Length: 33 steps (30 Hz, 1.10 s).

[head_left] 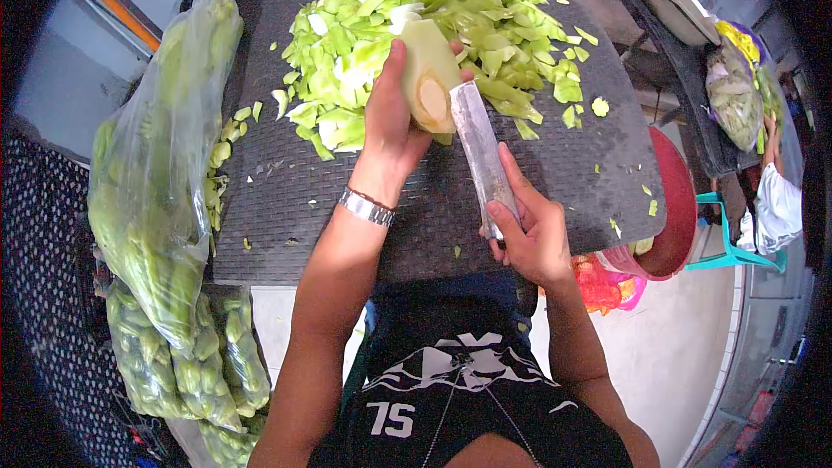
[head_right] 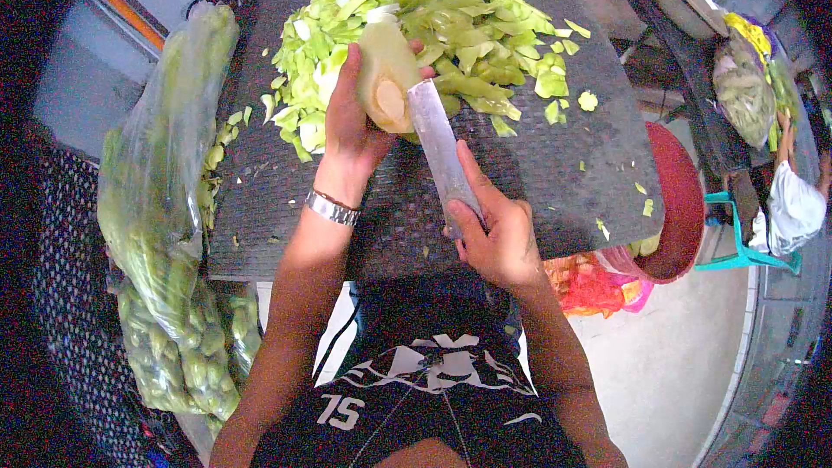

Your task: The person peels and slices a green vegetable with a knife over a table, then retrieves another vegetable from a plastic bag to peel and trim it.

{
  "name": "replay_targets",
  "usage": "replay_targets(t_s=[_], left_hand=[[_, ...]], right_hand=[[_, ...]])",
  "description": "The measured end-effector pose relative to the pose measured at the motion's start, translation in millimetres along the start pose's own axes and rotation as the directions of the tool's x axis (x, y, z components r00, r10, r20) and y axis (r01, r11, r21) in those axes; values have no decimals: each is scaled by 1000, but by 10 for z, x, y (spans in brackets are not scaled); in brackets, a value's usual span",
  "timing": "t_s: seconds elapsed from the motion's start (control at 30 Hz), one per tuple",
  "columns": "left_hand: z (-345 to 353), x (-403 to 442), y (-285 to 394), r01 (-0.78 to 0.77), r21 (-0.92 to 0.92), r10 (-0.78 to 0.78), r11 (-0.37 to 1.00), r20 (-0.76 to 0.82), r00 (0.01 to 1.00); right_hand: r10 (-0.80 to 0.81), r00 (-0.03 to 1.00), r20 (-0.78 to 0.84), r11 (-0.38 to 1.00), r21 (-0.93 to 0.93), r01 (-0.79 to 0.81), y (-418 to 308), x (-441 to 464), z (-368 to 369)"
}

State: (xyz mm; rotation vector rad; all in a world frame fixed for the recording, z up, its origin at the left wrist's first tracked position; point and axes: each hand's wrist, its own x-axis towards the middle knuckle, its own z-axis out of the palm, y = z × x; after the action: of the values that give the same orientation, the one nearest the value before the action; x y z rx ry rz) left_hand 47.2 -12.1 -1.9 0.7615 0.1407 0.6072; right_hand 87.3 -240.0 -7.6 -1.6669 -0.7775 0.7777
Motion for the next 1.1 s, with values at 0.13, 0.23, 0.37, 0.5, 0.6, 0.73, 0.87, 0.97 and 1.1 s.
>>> replay_targets(t_s=[0.13,0.23,0.37,0.5,0.6,0.73,0.87,0.97,1.1], left_hand=[[-3,6,-21,-2,-30,1,1000,-15,1000],[-31,13,-63,-31,-75,28,997,-41,999],[-163,77,-83,-116,-100,108,988,-82,991],[-37,28,-50,-167,9,166,986,-180,970],[-8,-1,-16,-180,7,179,984,-162,970],[24,-2,15,-184,-17,181,983,-120,976],[-16,-2,8,-176,-84,172,981,-53,984],[36,-48,-25,-133,-84,131,988,-32,991],[57,-39,-58,-121,-47,120,992,-10,993]], right_hand=[[49,998,38,996,76,-52,-51,5,-10],[90,993,77,975,197,-104,-117,-1,20],[71,996,59,987,138,-79,-123,-89,73],[59,998,-4,993,99,-59,-99,-175,127],[58,997,-47,996,70,-54,-144,-201,154],[-8,999,-32,1000,-21,7,-168,-212,143],[-134,989,-61,973,-196,120,-99,-195,146],[-148,984,-99,956,-268,117,-122,-174,137],[-222,972,-80,927,-327,185,-51,-107,74]])
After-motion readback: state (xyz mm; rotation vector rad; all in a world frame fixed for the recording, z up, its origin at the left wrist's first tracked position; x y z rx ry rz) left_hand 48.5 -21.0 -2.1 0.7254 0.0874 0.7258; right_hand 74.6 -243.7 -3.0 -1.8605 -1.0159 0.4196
